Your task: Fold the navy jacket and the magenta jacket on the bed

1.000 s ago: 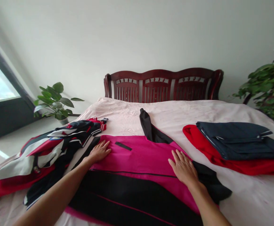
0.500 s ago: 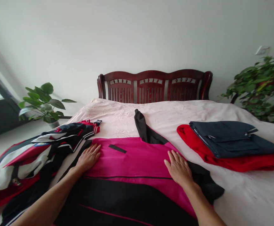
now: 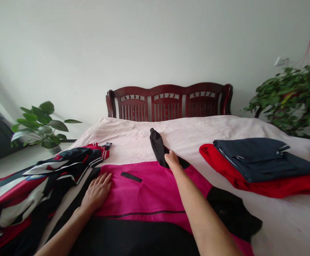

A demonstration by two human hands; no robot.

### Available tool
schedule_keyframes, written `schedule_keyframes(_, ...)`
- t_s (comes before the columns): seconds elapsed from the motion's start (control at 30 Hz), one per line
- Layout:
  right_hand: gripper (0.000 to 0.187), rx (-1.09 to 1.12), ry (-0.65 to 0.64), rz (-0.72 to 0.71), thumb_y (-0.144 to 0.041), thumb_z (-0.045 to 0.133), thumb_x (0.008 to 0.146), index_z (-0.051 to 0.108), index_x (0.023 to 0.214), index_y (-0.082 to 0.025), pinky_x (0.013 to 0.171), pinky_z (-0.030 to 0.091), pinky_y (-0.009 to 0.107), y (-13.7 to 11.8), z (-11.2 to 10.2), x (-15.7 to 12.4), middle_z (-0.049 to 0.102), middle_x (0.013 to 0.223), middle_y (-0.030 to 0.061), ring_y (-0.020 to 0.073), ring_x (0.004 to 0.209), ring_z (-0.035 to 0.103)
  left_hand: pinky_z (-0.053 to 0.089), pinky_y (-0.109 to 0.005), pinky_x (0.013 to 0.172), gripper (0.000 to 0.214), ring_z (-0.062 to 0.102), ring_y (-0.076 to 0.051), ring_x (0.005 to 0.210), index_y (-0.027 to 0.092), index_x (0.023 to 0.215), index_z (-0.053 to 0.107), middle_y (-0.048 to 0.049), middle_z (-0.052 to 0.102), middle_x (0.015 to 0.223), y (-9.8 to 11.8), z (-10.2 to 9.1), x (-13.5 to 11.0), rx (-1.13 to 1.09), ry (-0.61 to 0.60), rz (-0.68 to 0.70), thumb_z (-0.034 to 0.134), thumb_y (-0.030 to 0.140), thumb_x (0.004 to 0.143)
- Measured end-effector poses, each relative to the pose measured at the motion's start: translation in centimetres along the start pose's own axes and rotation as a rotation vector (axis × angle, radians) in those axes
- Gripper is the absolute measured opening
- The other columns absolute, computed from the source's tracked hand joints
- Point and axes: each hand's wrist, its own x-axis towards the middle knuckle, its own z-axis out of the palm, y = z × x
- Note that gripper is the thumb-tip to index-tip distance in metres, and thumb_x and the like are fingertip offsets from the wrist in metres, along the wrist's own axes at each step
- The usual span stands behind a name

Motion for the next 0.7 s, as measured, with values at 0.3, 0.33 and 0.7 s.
schedule_keyframes(0.3,0.040,0.129,-0.107,-0.196,-0.033,0.046,0.094,0.067,0.125,-0.017,0.092,0.050,0.026,-4.8,5.3,2.3,0.074,0.114,0.0066,0.0181,0.106,0.067,0.033,-0.044,0.115,0.051,0.045,-0.028,0.139,0.016,0.145,0.051,-0.0125,0.051,0.150,0.0,-0.2,0.0,0.003,0.001,0.013,0.033,0.033,0.099)
schedule_keyframes(0.33,0.040,0.106,-0.084,-0.172,-0.031,0.042,0.096,0.065,0.127,-0.019,0.094,0.049,0.026,-4.2,5.0,2.3,0.072,0.119,0.0064,0.0173,0.108,0.066,0.033,-0.044,0.115,0.051,0.045,-0.028,0.139,0.016,0.145,0.051,-0.0125,0.051,0.150,0.0,-0.3,0.0,0.000,-0.001,0.011,0.033,0.033,0.099)
schedule_keyframes(0.7,0.041,-0.354,0.009,0.051,-0.036,0.046,0.095,0.061,0.127,-0.013,0.107,0.035,0.050,7.8,-1.6,-2.3,0.062,0.133,0.0191,0.0326,0.126,0.053,0.028,-0.043,0.117,0.054,0.040,-0.026,0.143,0.021,0.147,0.047,-0.0100,0.046,0.155,0.2,-0.2,0.7,-0.045,-0.092,-0.081,0.039,0.040,0.097)
